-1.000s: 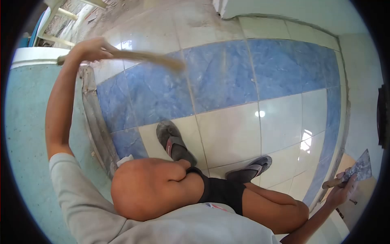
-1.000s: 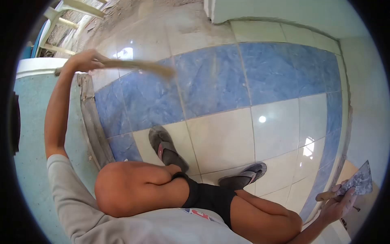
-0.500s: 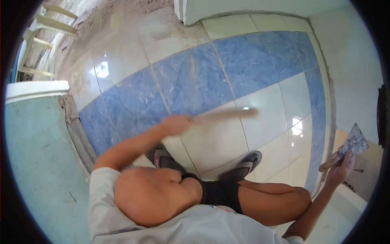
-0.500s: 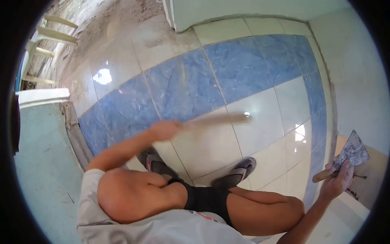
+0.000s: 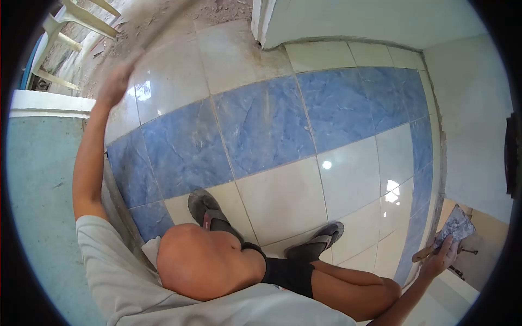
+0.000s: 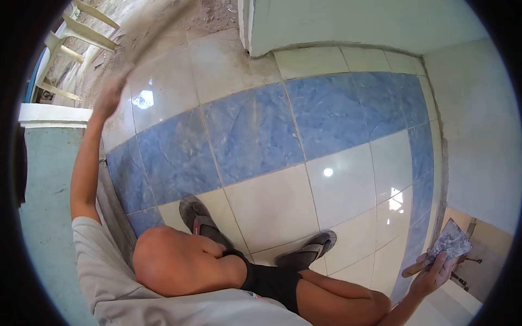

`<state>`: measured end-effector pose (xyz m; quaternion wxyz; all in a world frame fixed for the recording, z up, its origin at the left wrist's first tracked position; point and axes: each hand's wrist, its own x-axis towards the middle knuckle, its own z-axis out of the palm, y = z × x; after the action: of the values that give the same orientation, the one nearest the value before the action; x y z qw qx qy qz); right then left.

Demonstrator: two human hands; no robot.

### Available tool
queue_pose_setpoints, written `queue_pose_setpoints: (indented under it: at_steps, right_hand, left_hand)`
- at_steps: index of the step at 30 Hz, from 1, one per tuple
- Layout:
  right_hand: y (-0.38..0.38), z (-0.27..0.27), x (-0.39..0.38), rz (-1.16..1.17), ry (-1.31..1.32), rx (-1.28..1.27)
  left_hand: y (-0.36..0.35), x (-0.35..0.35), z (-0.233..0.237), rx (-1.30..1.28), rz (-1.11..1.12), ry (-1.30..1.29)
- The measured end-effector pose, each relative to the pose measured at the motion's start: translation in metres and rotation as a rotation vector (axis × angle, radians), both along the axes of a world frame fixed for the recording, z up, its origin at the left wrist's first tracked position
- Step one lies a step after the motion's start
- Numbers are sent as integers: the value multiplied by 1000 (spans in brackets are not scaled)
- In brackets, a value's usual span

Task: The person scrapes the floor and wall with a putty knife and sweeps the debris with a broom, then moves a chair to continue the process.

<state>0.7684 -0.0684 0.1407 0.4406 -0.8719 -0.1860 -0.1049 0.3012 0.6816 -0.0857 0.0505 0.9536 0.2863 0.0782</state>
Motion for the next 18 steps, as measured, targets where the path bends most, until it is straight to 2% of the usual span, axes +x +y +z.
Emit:
queue_pose_setpoints:
  at_steps: [1,3,5,6,8,10,12,14,17,18]
  right_hand:
    - [-14,3,5,41,62,-66]
    - [-21,2,5,88,113,-133]
    - [-17,0,5,63,209,-50]
    - [-10,3,3,76,201,-57]
    - [14,5,-12,27,181,-149]
    - [109,26,-59,-256,251,-132]
    - [111,29,-62,-252,254,-119]
    - [115,35,-65,-259,230,-166]
    - [110,31,-60,-254,179,-204]
    - [107,29,-57,-241,163,-193]
  left_hand:
    - [1,-14,-30,96,-194,11]
    - [-28,-5,-39,-11,-289,366]
    - [-54,29,-26,-91,-374,593]
    - [-50,40,-37,-95,-343,637]
    - [-21,63,-70,-44,-117,556]
    - [7,93,-64,5,76,402]
    - [52,113,-66,76,131,557]
    - [83,100,-57,166,168,477]
    - [134,28,-54,-20,457,302]
    - [125,9,-39,91,296,99]
